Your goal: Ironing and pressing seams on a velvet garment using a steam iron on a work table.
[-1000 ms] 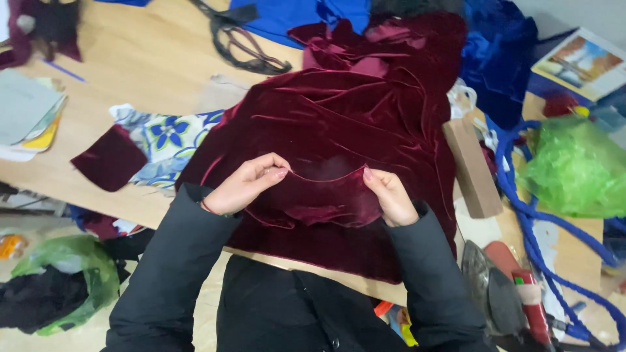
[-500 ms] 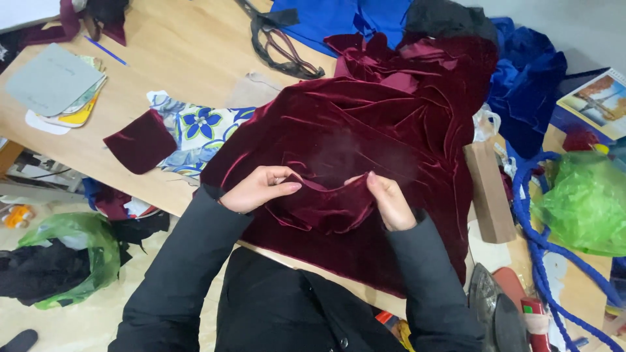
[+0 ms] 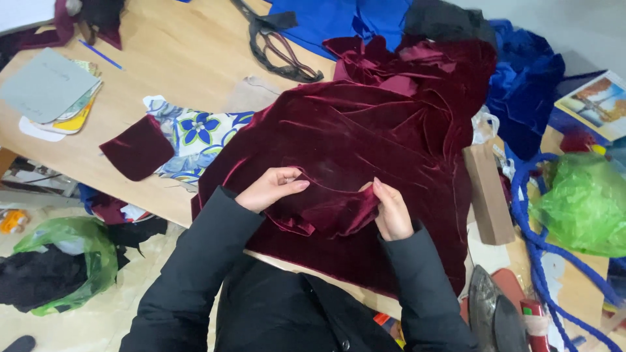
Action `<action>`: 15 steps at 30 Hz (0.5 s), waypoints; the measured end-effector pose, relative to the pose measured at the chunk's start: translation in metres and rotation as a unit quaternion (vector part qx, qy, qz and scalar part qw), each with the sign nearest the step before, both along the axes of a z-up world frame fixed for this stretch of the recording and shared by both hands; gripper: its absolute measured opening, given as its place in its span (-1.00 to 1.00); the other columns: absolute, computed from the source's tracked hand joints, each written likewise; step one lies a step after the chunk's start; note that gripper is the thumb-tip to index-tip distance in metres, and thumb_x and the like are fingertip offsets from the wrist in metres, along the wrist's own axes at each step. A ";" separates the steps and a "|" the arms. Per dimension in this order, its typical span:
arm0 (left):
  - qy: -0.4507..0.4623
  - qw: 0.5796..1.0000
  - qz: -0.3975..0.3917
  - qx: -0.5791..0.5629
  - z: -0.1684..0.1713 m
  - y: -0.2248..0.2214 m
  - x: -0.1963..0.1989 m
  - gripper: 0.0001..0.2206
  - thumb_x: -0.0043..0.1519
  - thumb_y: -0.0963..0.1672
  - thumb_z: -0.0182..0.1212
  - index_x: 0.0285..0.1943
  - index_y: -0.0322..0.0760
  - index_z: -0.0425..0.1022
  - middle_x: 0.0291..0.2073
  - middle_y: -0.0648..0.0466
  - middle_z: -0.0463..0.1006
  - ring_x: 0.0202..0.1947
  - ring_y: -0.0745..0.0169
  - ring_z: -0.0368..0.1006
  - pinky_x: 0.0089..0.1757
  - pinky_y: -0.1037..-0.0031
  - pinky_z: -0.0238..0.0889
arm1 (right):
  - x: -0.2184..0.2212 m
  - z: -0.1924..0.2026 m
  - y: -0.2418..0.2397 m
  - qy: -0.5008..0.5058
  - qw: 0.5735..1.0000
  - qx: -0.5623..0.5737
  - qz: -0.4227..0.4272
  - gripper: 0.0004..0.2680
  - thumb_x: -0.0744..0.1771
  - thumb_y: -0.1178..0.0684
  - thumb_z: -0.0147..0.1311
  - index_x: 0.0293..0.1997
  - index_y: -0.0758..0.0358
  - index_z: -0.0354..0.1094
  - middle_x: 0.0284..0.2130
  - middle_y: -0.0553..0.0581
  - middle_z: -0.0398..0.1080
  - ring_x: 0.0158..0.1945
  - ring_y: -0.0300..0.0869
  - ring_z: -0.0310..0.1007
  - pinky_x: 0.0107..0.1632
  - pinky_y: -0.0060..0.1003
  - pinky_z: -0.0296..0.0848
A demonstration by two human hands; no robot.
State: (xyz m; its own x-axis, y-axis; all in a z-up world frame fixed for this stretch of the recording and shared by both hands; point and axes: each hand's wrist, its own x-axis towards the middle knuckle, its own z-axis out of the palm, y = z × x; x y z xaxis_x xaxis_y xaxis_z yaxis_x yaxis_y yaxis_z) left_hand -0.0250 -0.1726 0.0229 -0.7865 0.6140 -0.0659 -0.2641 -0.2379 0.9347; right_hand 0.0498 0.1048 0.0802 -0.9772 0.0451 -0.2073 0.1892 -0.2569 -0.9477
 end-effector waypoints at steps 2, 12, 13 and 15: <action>0.003 1.000 -0.001 -0.010 0.004 0.002 -0.002 -0.91 0.29 -0.13 0.33 -0.16 -0.24 0.66 -0.54 0.25 0.50 -0.41 0.56 0.44 -0.24 0.61 0.43 | -0.001 0.002 0.001 -0.006 1.000 -0.017 -0.005 -0.69 0.46 0.01 -0.07 -0.33 0.44 0.49 -0.51 0.22 0.42 -0.43 -0.14 0.51 -0.24 -0.31 0.52; -0.063 0.997 -0.026 0.027 0.005 0.009 -0.008 -0.85 0.34 -0.12 0.23 -0.16 -0.32 0.62 -0.51 0.03 0.66 -0.43 0.39 0.59 -0.23 0.49 0.51 | -0.008 0.049 -0.023 -0.057 0.995 -0.071 -0.048 -0.70 0.46 -0.01 -0.04 -0.36 0.37 0.52 -0.53 0.23 0.50 -0.45 -0.11 0.59 -0.27 -0.29 0.59; -0.071 0.997 -0.028 0.028 0.000 0.010 -0.009 -0.84 0.34 -0.12 0.23 -0.16 -0.32 0.62 -0.49 0.01 0.66 -0.43 0.37 0.60 -0.23 0.47 0.51 | -0.008 0.050 -0.025 -0.068 0.993 -0.072 -0.059 -0.71 0.45 -0.02 -0.02 -0.35 0.36 0.52 -0.52 0.22 0.50 -0.46 -0.10 0.58 -0.28 -0.27 0.60; -0.076 0.996 -0.024 0.025 -0.010 0.012 -0.012 -0.84 0.35 -0.12 0.21 -0.15 -0.33 0.62 -0.46 0.00 0.67 -0.40 0.36 0.59 -0.20 0.44 0.51 | -0.007 0.035 -0.018 -0.084 0.992 -0.069 -0.062 -0.70 0.45 -0.04 -0.01 -0.36 0.35 0.51 -0.52 0.23 0.50 -0.46 -0.09 0.59 -0.31 -0.27 0.60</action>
